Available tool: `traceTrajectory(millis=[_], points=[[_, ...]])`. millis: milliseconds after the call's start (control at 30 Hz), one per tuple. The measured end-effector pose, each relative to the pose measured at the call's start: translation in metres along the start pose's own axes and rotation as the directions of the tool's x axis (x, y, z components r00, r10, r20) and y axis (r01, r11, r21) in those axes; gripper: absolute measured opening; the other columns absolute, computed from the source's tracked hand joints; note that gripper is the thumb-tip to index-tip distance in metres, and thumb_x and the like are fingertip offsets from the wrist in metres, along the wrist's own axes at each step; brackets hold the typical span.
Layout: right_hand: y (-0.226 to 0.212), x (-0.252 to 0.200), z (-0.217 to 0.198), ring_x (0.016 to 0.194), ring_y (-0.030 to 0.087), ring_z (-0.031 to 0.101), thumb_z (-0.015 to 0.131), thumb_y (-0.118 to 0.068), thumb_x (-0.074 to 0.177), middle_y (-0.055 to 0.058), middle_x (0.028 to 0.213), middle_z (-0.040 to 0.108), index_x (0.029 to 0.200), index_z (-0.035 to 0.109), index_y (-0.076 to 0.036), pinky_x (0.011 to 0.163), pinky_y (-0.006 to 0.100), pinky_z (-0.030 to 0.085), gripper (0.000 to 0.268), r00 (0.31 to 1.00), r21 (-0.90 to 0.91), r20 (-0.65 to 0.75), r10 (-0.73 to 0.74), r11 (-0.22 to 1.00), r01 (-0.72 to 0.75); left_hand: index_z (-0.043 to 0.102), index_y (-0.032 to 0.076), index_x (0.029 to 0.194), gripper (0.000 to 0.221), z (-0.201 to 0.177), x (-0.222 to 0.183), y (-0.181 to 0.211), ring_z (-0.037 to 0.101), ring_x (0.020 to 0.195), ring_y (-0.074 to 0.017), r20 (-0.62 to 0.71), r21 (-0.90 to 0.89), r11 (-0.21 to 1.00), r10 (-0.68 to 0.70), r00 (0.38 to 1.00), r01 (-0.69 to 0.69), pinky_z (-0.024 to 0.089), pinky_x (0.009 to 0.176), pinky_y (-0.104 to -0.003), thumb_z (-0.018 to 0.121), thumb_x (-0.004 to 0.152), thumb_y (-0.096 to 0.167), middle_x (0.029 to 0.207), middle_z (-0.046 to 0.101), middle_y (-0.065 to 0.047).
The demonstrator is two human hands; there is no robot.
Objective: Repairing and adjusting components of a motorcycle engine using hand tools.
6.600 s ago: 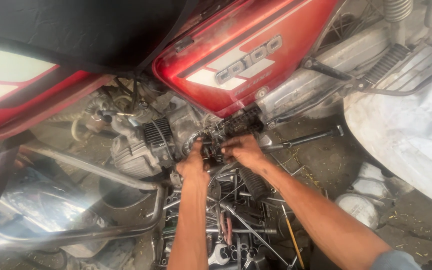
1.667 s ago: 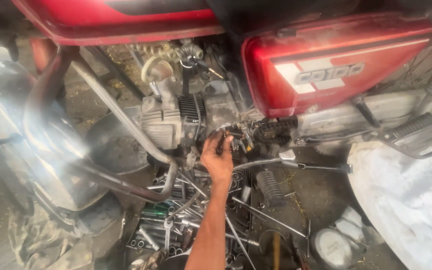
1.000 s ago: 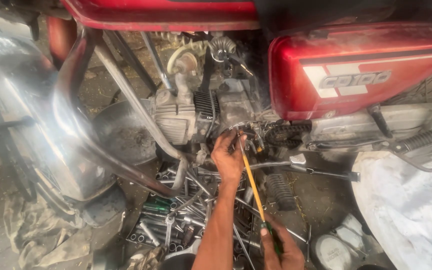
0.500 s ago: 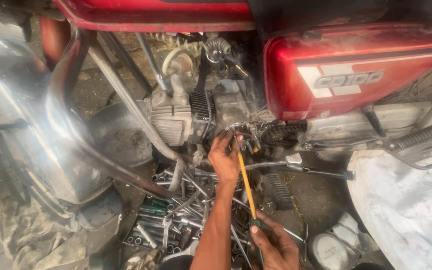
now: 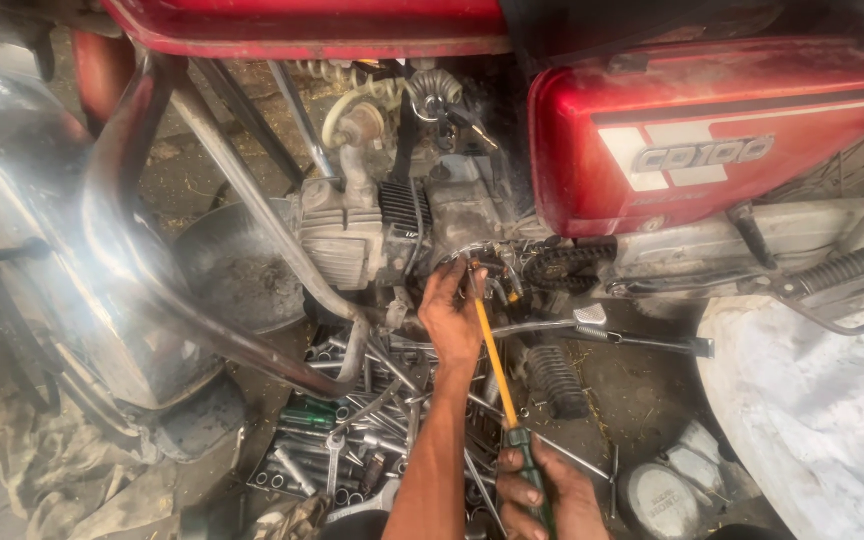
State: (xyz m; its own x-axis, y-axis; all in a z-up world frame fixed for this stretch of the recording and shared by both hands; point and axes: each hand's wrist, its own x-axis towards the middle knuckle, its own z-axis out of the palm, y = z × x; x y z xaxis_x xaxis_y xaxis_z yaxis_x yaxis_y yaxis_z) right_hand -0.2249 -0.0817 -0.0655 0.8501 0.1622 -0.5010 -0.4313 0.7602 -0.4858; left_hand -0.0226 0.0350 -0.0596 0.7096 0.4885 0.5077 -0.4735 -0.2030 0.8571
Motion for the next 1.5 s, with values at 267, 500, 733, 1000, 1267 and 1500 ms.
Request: traceTrajectory(millis=[267, 500, 733, 1000, 1267, 1500], points=[[0.003, 0.004, 0.013, 0.043, 0.011, 0.038, 0.053, -0.044, 0.097, 0.0, 0.07, 0.05, 0.109, 0.058, -0.004, 0.035, 0.028, 0.029, 0.042, 0.968, -0.06, -0.121, 0.218, 0.972, -0.226, 0.073, 0.004, 0.123, 0.04, -0.001, 0.001, 0.007, 0.072, 0.105, -0.0229, 0.003, -0.044, 0.997, -0.062, 0.998, 0.062, 0.06, 0.088, -0.033, 0.08, 0.088, 0.024, 0.119, 0.073, -0.014], [-0.002, -0.01, 0.04, 0.045, 0.007, 0.038, 0.048, -0.045, 0.101, -0.001, 0.071, 0.052, 0.111, 0.058, -0.009, 0.034, 0.023, 0.023, 0.039, 0.951, 0.109, 0.032, 0.308, 0.945, -0.31, 0.073, 0.002, 0.124, 0.04, -0.001, -0.001, 0.006, 0.071, 0.106, -0.0238, 0.001, -0.059, 0.998, -0.034, 0.999, 0.034, 0.058, 0.09, -0.034, 0.079, 0.09, 0.023, 0.118, 0.073, -0.014], [0.002, 0.001, 0.022, 0.043, 0.01, 0.034, 0.05, -0.052, 0.098, -0.001, 0.069, 0.049, 0.114, 0.06, -0.005, 0.035, 0.027, 0.025, 0.05, 0.941, 0.097, 0.05, 0.336, 0.936, -0.339, 0.074, 0.002, 0.122, 0.039, -0.001, 0.0, 0.007, 0.072, 0.107, -0.0244, 0.002, -0.026, 0.999, -0.019, 1.0, 0.019, 0.059, 0.09, -0.034, 0.079, 0.09, 0.024, 0.119, 0.073, -0.015], [0.0, 0.001, 0.019, 0.043, 0.01, 0.035, 0.051, -0.052, 0.099, -0.002, 0.067, 0.048, 0.112, 0.057, -0.003, 0.036, 0.027, 0.029, 0.051, 0.939, 0.01, -0.11, 0.325, 0.945, -0.326, 0.074, 0.002, 0.121, 0.038, 0.0, -0.001, 0.008, 0.072, 0.106, -0.0233, 0.009, -0.045, 0.998, -0.052, 0.999, 0.052, 0.06, 0.087, -0.033, 0.079, 0.09, 0.022, 0.119, 0.073, -0.015], [0.006, 0.007, 0.007, 0.041, 0.009, 0.032, 0.047, -0.053, 0.1, -0.002, 0.067, 0.047, 0.108, 0.055, -0.008, 0.034, 0.027, 0.022, 0.046, 0.94, -0.001, -0.09, 0.33, 0.944, -0.331, 0.073, 0.0, 0.122, 0.04, -0.002, 0.0, 0.013, 0.072, 0.106, -0.0241, -0.013, -0.003, 1.0, 0.009, 1.0, -0.009, 0.057, 0.091, -0.034, 0.08, 0.089, 0.021, 0.117, 0.073, -0.015], [-0.002, -0.01, 0.041, 0.038, 0.007, 0.031, 0.048, -0.054, 0.098, -0.002, 0.067, 0.052, 0.114, 0.06, -0.009, 0.031, 0.025, 0.02, 0.049, 0.949, 0.04, -0.047, 0.311, 0.95, -0.31, 0.073, 0.0, 0.123, 0.04, -0.003, 0.001, 0.014, 0.072, 0.106, -0.0247, 0.0, -0.017, 1.0, 0.0, 1.0, 0.0, 0.057, 0.093, -0.034, 0.08, 0.09, 0.021, 0.117, 0.073, -0.015]])
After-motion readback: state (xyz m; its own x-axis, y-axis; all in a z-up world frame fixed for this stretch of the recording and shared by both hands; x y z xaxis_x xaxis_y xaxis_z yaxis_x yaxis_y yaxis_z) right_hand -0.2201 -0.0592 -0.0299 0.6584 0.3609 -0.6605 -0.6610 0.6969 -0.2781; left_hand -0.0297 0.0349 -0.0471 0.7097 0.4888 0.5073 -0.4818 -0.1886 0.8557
